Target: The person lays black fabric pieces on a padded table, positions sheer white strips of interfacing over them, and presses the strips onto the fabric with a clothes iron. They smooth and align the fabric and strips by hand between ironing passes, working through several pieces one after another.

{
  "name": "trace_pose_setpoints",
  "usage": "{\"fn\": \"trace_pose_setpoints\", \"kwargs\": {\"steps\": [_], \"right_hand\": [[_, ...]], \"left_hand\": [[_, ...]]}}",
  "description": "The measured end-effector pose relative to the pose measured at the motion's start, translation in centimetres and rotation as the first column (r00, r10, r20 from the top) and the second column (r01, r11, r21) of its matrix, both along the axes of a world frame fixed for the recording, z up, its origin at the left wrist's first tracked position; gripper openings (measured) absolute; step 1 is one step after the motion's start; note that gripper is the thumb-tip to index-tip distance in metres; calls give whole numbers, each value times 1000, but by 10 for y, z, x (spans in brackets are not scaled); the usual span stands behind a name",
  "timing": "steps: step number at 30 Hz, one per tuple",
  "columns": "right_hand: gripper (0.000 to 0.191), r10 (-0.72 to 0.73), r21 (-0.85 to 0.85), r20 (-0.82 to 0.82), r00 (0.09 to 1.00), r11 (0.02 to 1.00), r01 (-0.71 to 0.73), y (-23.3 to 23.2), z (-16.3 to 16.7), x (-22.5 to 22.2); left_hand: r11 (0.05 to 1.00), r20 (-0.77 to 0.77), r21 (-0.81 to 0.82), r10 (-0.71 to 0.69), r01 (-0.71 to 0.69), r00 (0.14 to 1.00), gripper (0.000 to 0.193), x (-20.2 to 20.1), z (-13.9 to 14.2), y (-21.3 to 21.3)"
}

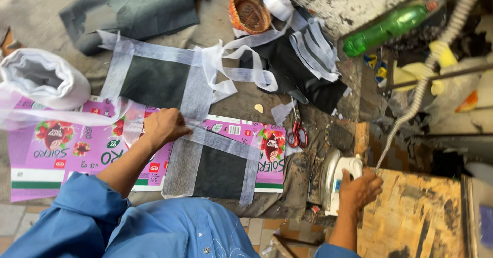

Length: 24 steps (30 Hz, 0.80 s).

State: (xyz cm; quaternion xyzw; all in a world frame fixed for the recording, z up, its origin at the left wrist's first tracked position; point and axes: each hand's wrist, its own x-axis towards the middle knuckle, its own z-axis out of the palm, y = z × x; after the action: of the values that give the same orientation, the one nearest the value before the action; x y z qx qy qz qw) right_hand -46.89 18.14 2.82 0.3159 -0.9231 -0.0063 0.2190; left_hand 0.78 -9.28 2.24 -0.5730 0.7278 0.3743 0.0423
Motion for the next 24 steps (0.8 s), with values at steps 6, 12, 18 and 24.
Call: {"fn": "trace_pose_setpoints", "kwargs": {"steps": [6,12,18,24], "right_hand": [[87,-261,-4,341,903,960,279,-7,-7,-17],[79,-497,204,470,730,865,458,-29,13,-9],[74,-91,208,361,928,978,15,-44,42,59],[65,428,47,579,694,833,-552,-90,38,153]], "left_hand": [[996,-72,62,71,-67,995,41,11,-14,-8],[995,-66,71,68,-63,996,42,15,-13,-12],[997,-73,18,72,-71,995,41,18,-15,-12],[997,-66,23,73,-72,995,41,15,-5,-11]]}}
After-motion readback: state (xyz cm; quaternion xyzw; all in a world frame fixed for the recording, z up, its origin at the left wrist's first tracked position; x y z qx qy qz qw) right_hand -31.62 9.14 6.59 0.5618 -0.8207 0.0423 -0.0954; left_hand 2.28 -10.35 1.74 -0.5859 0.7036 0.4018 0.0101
